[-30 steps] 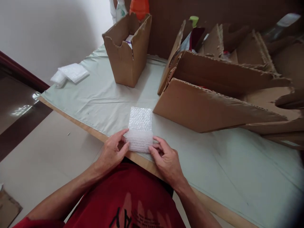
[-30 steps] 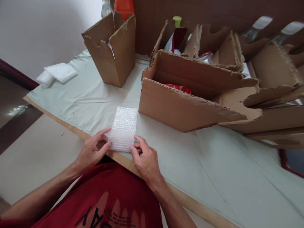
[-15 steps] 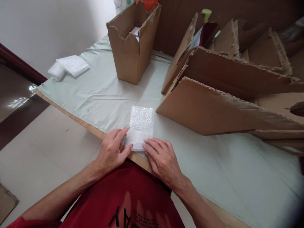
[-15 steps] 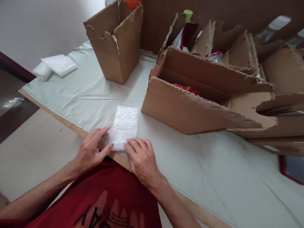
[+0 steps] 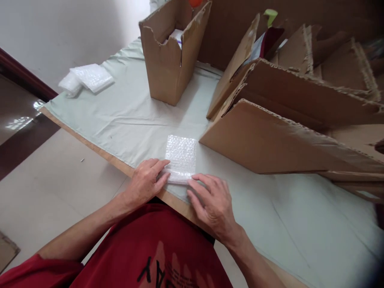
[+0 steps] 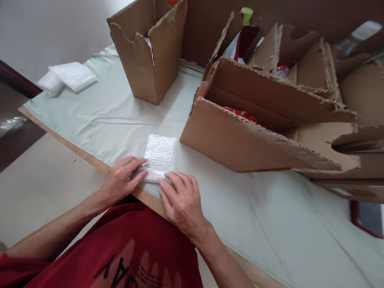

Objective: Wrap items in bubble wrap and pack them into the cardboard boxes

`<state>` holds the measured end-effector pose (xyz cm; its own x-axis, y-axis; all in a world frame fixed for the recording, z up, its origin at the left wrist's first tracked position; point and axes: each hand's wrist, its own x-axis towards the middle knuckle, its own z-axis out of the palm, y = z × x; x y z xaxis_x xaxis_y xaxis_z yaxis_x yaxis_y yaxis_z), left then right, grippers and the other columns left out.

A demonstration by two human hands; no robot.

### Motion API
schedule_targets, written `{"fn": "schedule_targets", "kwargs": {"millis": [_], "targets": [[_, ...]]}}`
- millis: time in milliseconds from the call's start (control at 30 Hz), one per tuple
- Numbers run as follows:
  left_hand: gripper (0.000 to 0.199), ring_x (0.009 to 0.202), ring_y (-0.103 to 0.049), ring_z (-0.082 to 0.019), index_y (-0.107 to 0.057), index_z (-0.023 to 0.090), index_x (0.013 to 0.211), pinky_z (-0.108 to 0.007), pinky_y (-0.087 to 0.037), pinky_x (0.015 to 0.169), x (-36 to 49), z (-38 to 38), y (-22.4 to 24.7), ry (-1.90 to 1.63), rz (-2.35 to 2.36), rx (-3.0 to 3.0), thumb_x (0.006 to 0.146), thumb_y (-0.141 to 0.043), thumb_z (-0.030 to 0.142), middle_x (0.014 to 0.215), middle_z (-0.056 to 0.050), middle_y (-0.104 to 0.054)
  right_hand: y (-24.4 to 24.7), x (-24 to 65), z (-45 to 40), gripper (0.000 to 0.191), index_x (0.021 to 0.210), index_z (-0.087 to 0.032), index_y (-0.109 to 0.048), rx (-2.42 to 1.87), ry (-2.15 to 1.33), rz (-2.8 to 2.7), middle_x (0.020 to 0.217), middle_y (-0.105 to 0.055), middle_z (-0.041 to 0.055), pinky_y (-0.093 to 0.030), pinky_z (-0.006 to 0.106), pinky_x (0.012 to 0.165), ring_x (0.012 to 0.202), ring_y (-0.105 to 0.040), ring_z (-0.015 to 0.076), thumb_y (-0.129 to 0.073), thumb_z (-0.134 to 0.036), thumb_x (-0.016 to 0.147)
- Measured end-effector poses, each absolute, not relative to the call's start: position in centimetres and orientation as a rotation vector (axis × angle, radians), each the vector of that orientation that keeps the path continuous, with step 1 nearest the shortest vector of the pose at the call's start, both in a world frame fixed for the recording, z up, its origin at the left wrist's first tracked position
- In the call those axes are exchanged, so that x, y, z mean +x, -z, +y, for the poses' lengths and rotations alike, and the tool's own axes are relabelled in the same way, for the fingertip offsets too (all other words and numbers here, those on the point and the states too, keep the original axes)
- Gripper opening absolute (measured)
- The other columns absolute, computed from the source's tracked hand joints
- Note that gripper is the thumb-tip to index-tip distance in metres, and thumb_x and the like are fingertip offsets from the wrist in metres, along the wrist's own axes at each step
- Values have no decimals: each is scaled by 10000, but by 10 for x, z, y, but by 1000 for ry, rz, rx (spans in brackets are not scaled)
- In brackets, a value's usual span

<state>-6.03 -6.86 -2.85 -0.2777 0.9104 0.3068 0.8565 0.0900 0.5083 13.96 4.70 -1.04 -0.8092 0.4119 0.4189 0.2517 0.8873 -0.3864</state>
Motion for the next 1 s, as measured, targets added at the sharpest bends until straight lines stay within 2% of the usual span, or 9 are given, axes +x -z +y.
{"fn": "schedule_targets", "kwargs": {"millis": [100,200,300,367,467,667,800,867,1000], "targets": [[235,933,-648,-249,-646,136,1188,-411,-552,821,-60,-69,26,-1024,2273,1869,974,-581,210,1032,-125,-685,13,137,48,187,1115,-187,-684,-411,-412,-2646,1155,-729,104,-454,417,897,1077,-633,269,-573,-146,970],[250,1060,-628,-276,-634,142,1193,-448,-523,917,-56,-75,19,-1113,2158,1982,953,-634,212,1130,-147,-673,11,133,54,193,1110,-193,-679,-427,-565,-2632,1077,-756,66,-449,393,861,966,-656,226,-528,-138,1004],[246,986,-638,-240,-615,171,1202,-417,-512,880,-54,-80,13,-1095,2021,2027,957,-609,154,1026,-94,-703,5,133,59,195,1155,-206,-667,-502,-870,-2647,1052,-769,26,-465,368,867,916,-674,190,-544,-160,1010],[230,910,-639,-221,-617,172,1188,-399,-515,841,-55,-78,15,-1096,2020,2004,966,-577,125,937,-68,-707,2,135,60,192,1160,-208,-668,-570,-935,-2647,1058,-770,23,-478,362,877,932,-684,189,-553,-177,1009],[192,846,-631,-223,-641,141,1153,-400,-528,807,-60,-64,23,-1104,2104,1983,973,-576,147,880,-71,-703,2,138,58,189,1157,-189,-668,-609,-698,-2574,1101,-749,73,-481,377,861,968,-673,221,-541,-233,1023],[210,932,-651,-273,-685,133,1122,-456,-554,839,-68,-40,30,-1055,2286,1913,980,-581,247,1017,-132,-712,15,132,57,218,1180,-176,-673,-447,-355,-2680,1213,-714,124,-473,420,888,1101,-633,291,-564,-211,994],[296,952,-682,-226,-652,184,1223,-406,-576,863,-60,-59,17,-1381,2231,1358,951,-623,298,1037,-90,-709,19,125,69,212,1157,-185,-694,-595,-536,-2533,1095,-764,86,-504,397,838,966,-692,245,-544,-217,1010],[345,967,-701,-211,-628,201,1263,-383,-593,852,-51,-72,11,-1502,2020,974,940,-641,323,1079,-86,-720,14,124,69,219,1167,-205,-697,-739,-743,-2404,1075,-773,68,-531,385,839,944,-709,230,-564,-257,1001],[509,1045,-717,-253,-619,180,1260,-425,-594,910,-33,-74,6,-1565,1459,553,830,-758,415,1173,-125,-728,-3,125,56,198,1137,-245,-708,-785,-1087,-2330,1054,-775,43,-554,383,881,951,-712,218,-588,-262,981]]}}
